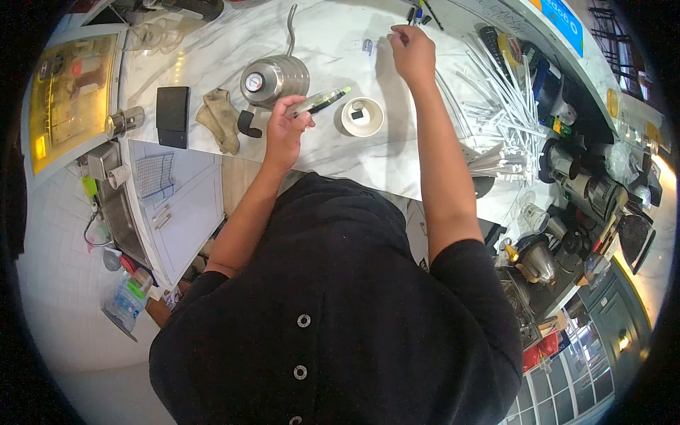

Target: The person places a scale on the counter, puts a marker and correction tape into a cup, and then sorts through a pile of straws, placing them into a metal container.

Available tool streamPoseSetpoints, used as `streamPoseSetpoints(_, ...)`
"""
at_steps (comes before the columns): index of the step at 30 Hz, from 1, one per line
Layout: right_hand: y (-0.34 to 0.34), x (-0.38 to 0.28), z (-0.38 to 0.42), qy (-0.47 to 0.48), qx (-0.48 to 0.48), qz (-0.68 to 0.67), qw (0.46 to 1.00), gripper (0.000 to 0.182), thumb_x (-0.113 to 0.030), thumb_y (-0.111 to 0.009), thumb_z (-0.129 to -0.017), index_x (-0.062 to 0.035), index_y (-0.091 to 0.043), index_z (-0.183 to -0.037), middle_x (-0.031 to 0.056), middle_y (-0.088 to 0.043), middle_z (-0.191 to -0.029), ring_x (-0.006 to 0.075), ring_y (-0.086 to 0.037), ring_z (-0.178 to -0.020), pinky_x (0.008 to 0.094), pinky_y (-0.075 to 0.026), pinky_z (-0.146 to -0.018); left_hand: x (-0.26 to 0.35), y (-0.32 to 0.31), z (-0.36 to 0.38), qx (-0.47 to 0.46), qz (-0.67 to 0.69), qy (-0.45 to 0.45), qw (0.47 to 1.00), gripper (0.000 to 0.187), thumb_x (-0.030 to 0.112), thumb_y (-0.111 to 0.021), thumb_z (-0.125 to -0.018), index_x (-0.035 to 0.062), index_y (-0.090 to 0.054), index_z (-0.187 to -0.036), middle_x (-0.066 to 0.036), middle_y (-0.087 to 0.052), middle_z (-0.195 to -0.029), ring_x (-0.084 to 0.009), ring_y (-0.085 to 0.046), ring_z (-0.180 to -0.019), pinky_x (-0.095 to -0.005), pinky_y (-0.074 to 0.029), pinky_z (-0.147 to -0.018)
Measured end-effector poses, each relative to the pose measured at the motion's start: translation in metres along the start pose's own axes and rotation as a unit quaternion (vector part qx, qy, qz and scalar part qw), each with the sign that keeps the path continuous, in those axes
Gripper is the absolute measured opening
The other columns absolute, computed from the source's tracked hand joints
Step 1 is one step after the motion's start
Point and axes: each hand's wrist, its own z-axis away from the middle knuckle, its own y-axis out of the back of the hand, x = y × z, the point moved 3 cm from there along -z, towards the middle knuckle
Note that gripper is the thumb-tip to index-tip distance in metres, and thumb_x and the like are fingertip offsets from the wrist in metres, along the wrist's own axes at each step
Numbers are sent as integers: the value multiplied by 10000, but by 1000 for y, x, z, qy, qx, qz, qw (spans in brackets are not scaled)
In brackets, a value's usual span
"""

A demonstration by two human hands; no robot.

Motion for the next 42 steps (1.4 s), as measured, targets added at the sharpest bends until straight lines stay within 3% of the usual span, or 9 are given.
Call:
streamPoseSetpoints(2, 24, -29, 30, -159, -37, -308, 937, 276, -141, -742, -950, 30, -755, -1167, 122, -786, -986, 196, -741, -884, 312, -569, -837, 4, 2, 6, 11, -26, -31, 999, 385, 206, -762, -981, 39, -584, -1278, -66, -682, -1082, -118, -603, -925, -287, -496, -816)
streamPoseSetpoints(3, 39, -49, 50, -171, -63, -324, 928, 311, -181, -761, -970, 55, -749, -1171, 72, -767, -942, 115, -685, -850, 265, -544, -805, 5, 4, 9, 12, -65, -67, 996, 416, 218, -794, -946, 42, -596, -1267, -53, -678, -1073, -120, -596, -928, -293, -489, -811)
streamPoseSetpoints(7, 66, -99, 117, -260, -114, -432, 856, 272, -149, -755, -965, 50, -745, -1151, 47, -729, -887, 102, -645, -794, 253, -516, -754, 14, 11, 18, 15, -191, -179, 965, 486, 243, -866, -835, 49, -643, -1221, -56, -702, -1086, -144, -592, -907, -312, -485, -804)
streamPoseSetpoints(13, 66, -117, 148, -297, -120, -514, 796, 196, -117, -713, -1013, 30, -734, -1140, 28, -704, -893, 89, -612, -767, 255, -495, -725, 33, 10, 31, -20, -248, -252, 935, 489, 226, -870, -772, 48, -673, -1183, -123, -741, -1145, -194, -653, -914, -328, -511, -823)
streamPoseSetpoints(20, 63, -134, 167, -262, -153, -493, 815, 201, -120, -707, -1023, 30, -735, -1153, 36, -714, -892, 99, -629, -773, 259, -509, -745, 34, 23, 41, -41, -232, -236, 943, 494, 234, -873, -757, 49, -683, -1173, -119, -741, -1142, -207, -680, -942, -334, -525, -832)
streamPoseSetpoints(28, 61, -144, 185, -224, -168, -480, 831, 206, -119, -729, -1015, 39, -745, -1146, 45, -720, -876, 108, -642, -765, 269, -528, -735, 54, 31, 54, -145, -284, -248, 915, 462, 190, -817, -794, 23, -723, -1214, -170, -720, -1148, -313, -709, -1058, -390, -552, -945)
streamPoseSetpoints(35, 57, -153, 191, -240, -131, -501, 821, 201, -106, -744, -996, 49, -741, -1123, 47, -722, -885, 104, -649, -776, 260, -526, -721, 59, 35, 56, -142, -282, -278, 907, 456, 193, -823, -786, 25, -733, -1200, -170, -716, -1128, -315, -703, -1029, -383, -559, -912)
streamPoseSetpoints(42, 63, -155, 195, -197, -127, -518, 823, 173, -75, -737, -996, 42, -721, -1123, 54, -736, -911, 110, -670, -791, 268, -535, -739, 63, 39, 55, -154, -288, -303, 896, 491, 191, -825, -736, 48, -736, -1197, -165, -700, -1116, -313, -694, -1008, -378, -565, -881)
